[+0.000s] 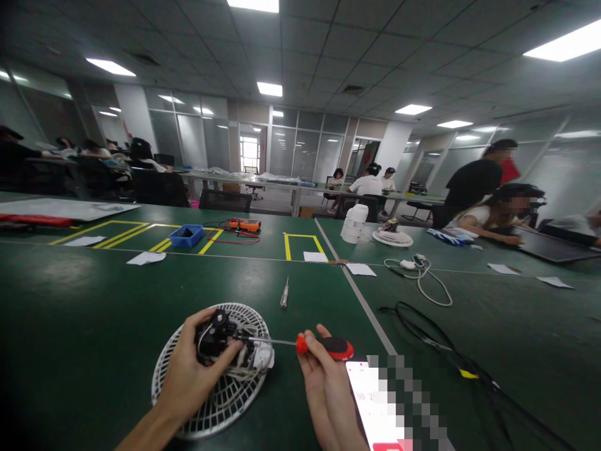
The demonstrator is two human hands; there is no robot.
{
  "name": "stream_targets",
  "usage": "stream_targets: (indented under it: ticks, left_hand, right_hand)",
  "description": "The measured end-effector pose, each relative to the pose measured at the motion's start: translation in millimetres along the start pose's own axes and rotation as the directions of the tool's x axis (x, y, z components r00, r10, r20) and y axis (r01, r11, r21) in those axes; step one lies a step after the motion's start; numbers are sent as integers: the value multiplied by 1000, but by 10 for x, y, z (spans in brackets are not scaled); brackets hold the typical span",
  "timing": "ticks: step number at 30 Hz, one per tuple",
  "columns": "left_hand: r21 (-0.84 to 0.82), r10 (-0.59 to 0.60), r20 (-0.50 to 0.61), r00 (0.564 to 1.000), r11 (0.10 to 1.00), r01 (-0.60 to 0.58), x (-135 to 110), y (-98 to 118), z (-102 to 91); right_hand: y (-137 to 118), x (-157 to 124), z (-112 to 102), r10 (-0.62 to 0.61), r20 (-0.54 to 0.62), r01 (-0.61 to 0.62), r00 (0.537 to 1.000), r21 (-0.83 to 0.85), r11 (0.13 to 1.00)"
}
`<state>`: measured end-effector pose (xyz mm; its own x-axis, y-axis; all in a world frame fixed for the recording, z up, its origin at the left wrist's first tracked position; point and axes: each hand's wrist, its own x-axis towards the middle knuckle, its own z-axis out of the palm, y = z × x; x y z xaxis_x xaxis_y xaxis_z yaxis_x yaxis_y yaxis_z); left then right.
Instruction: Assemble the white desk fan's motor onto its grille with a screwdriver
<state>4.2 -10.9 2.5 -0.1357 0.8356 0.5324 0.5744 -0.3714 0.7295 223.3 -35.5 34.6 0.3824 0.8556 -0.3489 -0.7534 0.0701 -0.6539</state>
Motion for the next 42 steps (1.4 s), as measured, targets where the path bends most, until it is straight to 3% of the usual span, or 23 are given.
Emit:
stream_targets:
  ticks: [8, 17, 23, 35, 42]
  left_hand:
    - [12, 28, -21, 999, 1000, -28, 10, 5, -6]
    - [-2, 15, -14, 1000, 1000, -16, 6, 4, -1]
    - [0, 13, -13, 1000, 1000, -13, 12, 1, -3]
    - [-26, -7, -6, 1000, 1000, 7, 15, -14, 8]
    - [-25, 14, -12, 1000, 1000, -14, 10, -16, 9]
  right_hand:
    - [39, 36, -33, 9, -10, -9, 1000, -55, 998]
    - [24, 52, -36, -10, 27, 10, 1000, 6, 1000]
    - [30, 34, -18, 44, -21, -44, 999, -24, 999]
    - [53, 50, -37, 25, -36, -27, 999, -49, 998]
    - [6, 34, -1, 25, -20, -24, 999, 30, 999]
